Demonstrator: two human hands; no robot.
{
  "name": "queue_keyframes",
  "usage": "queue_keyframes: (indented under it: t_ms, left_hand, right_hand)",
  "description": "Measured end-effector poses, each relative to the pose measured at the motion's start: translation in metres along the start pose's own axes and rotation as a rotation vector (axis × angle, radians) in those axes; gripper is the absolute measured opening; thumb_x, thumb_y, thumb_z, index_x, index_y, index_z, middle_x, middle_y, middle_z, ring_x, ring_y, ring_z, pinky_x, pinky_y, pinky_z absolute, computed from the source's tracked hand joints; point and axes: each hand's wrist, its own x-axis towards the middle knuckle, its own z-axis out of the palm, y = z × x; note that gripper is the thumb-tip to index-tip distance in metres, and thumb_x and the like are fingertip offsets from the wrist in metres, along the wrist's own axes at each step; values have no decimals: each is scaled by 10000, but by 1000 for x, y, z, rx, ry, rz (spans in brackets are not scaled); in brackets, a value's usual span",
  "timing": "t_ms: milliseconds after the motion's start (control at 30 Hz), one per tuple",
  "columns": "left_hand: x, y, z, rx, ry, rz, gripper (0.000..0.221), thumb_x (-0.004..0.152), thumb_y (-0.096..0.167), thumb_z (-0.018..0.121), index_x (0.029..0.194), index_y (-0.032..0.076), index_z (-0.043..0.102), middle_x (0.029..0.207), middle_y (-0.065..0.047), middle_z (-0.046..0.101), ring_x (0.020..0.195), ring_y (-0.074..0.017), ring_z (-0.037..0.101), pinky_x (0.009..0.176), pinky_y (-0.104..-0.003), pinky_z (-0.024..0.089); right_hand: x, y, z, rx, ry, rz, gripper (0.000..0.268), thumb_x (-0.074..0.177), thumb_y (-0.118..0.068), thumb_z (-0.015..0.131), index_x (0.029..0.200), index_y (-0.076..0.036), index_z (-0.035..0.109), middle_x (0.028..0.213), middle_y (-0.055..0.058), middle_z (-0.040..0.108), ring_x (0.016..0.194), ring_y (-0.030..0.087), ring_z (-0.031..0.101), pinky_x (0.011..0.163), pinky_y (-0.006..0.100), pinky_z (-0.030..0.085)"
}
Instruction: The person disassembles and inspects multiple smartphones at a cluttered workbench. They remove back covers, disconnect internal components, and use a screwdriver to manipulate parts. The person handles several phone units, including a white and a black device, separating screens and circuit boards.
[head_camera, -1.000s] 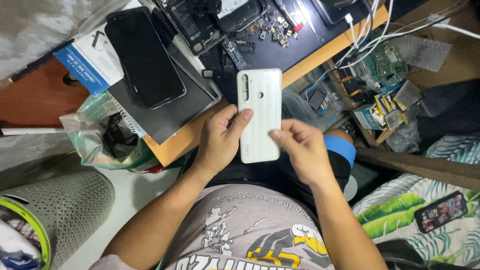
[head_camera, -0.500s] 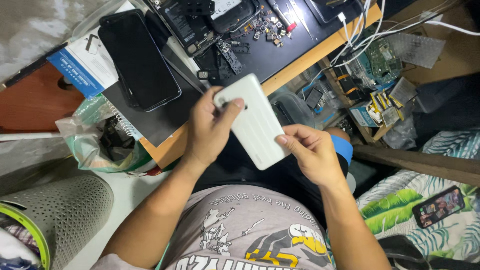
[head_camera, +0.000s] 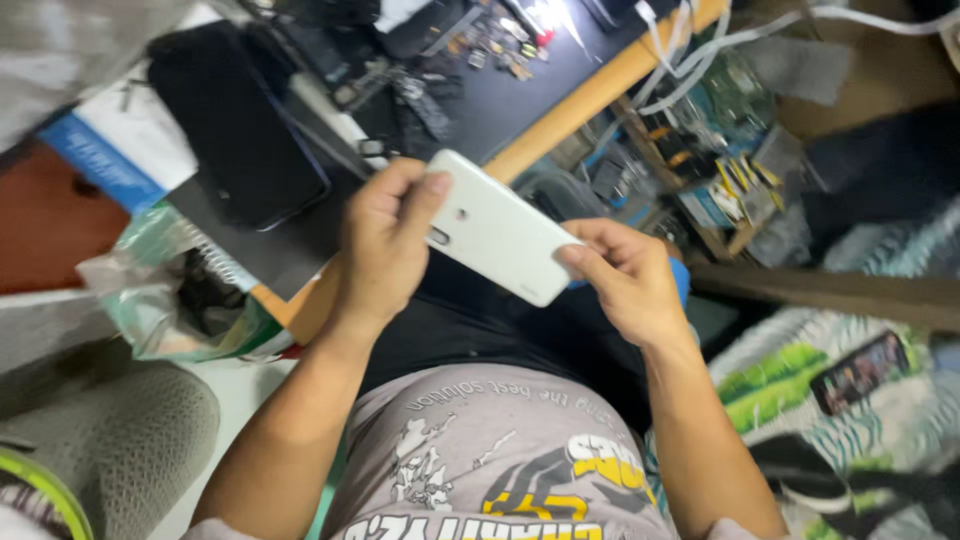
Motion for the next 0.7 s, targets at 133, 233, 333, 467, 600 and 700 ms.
queue_keyframes:
  t_ms: [133,233,333,467,600,700]
  left_hand:
    - [-1,-5,3,-106,-20,-103,238,1068,212,652,955,3,653,794,55,589,741,-22,466,651,-216,394]
    - [-6,-5,8,-74,-138,-118,238,1080,237,638,1085,-1,640,867,23,630,789,-29,516,683,-214,441]
    - [-17,2,17,-1,-264,-121,404,1012,279,633,1298,6,553,1020,-34,694,861,-64,650,685,-226,530]
    - [-32,-2,33,-61,-379,-327,485,957,292,652,1320,-10,537,1135,-108,719,980,-193,753,713,-312,635]
    - [-33,-30,53,-740,-377,-772,448,1008,335,512,1253,-32,586,1103,-151,714,984,-261,776,738,-389,671]
    - [-30,-44,61,-654,-226,-694,347,1038,199,557,1266,-53,624,1093,-200,700,906,-272,724,727,-404,645]
  right_hand:
    - [-6,10,-9,113,20,20,194,959,-59,698,1115,55,705,950,81,753,814,121,695,756,268,560]
    - [-11,27,-37,33,48,-30,186,958,-40,711,1113,63,717,967,85,756,844,124,688,786,265,546]
    - [-23,40,-79,-65,169,-60,186,941,-34,726,1106,52,721,976,70,750,864,119,673,818,259,533]
    - [-46,36,-95,-367,482,-177,163,956,-35,731,1102,38,725,971,86,739,863,162,665,816,278,531]
    - [-63,11,-53,-922,380,-944,70,982,24,689,1046,-3,691,1017,136,731,1024,312,731,983,380,598]
    - [-69,-4,-27,-1092,366,-948,178,900,10,769,1073,-9,731,1035,183,755,1047,372,710,956,412,577]
